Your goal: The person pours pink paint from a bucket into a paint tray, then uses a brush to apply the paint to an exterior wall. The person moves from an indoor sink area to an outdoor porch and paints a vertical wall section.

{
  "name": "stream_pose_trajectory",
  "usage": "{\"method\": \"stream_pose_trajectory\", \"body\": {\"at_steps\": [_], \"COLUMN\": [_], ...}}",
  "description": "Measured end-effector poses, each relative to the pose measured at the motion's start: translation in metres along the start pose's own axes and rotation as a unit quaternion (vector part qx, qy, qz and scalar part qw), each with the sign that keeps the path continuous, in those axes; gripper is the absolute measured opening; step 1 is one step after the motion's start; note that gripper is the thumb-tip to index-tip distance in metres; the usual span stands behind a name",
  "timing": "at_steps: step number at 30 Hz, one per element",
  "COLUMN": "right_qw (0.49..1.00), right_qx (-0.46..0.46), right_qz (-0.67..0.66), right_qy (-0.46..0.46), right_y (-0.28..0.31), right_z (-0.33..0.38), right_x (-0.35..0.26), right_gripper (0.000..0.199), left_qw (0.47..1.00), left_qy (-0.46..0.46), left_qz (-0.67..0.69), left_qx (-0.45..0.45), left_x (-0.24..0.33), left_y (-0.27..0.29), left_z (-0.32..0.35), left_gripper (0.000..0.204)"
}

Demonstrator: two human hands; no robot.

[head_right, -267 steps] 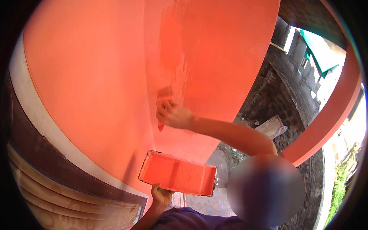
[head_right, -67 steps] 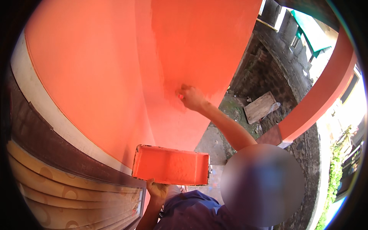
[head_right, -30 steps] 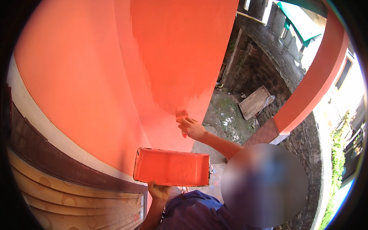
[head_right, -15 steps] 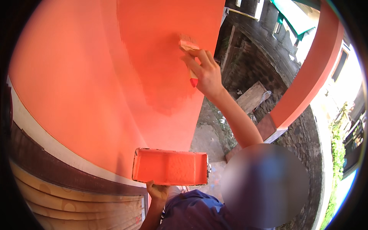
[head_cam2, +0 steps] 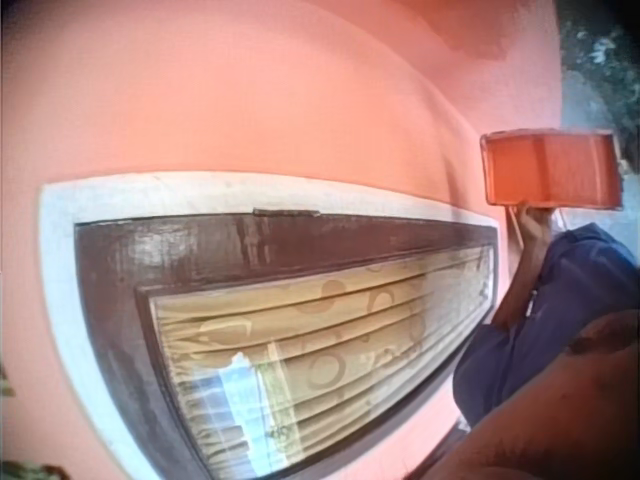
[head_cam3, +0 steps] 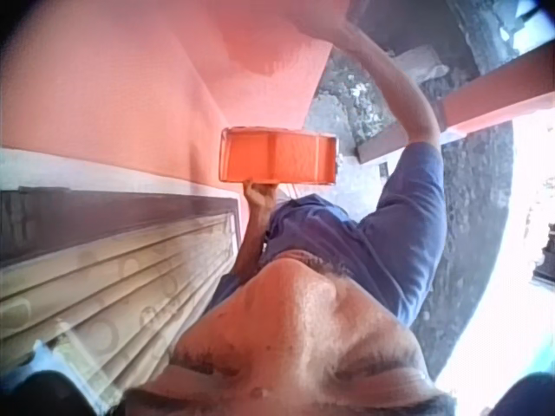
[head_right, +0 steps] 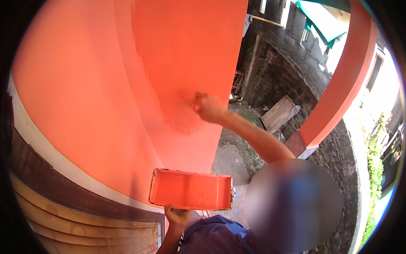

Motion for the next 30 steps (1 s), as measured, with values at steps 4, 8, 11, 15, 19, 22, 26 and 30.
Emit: {"method": "stream_pose_trajectory", "body": {"at_steps": [4, 8, 11, 15, 19, 22, 26, 30], "right_qw": [0.975, 0.909, 0.924, 0.932, 0.98, 0.987, 0.998, 0.927], "right_qx": [0.215, 0.363, 0.268, 0.055, -0.143, -0.116, 0.053, 0.335], "right_qz": [-0.006, 0.147, 0.223, 0.282, 0.074, 0.02, 0.031, 0.133], "right_qy": [0.046, 0.144, 0.154, 0.22, 0.114, 0.106, 0.013, 0.104], "right_y": [0.164, 0.221, 0.151, -0.002, -0.06, -0.049, 0.076, 0.206], "right_z": [-0.064, -0.058, -0.037, 0.05, 0.068, 0.022, -0.085, -0.111], "right_x": [-0.029, -0.036, -0.032, -0.029, -0.038, -0.029, -0.027, -0.067], "right_gripper": [0.018, 0.024, 0.03, 0.026, 0.013, 0.008, 0.015, 0.012], "left_qw": [1.0, 1.0, 1.0, 0.998, 0.999, 0.999, 1.0, 1.0], "left_qy": [-0.013, -0.004, -0.002, 0.006, 0.004, 0.0, -0.01, 0.009], "left_qz": [0.019, 0.01, 0.028, 0.02, 0.005, -0.01, 0.001, 0.014], "left_qx": [-0.015, 0.013, -0.011, -0.052, -0.048, -0.043, -0.025, -0.02], "left_x": [0.001, -0.005, -0.004, -0.004, -0.002, 0.0, 0.001, -0.007], "left_y": [0.014, 0.01, 0.017, 0.019, 0.016, 0.015, 0.016, 0.023], "left_z": [-0.002, 0.002, 0.0, -0.006, -0.007, -0.008, -0.003, 0.001], "left_gripper": [0.05, 0.051, 0.052, 0.048, 0.05, 0.051, 0.054, 0.057]}}
Point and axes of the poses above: each hand's wrist, its own z-axis away from the middle knuckle, its own y-axis out of the back of the hand, x = y × z, the point moved 5 cm from there along -z, towards the middle knuckle
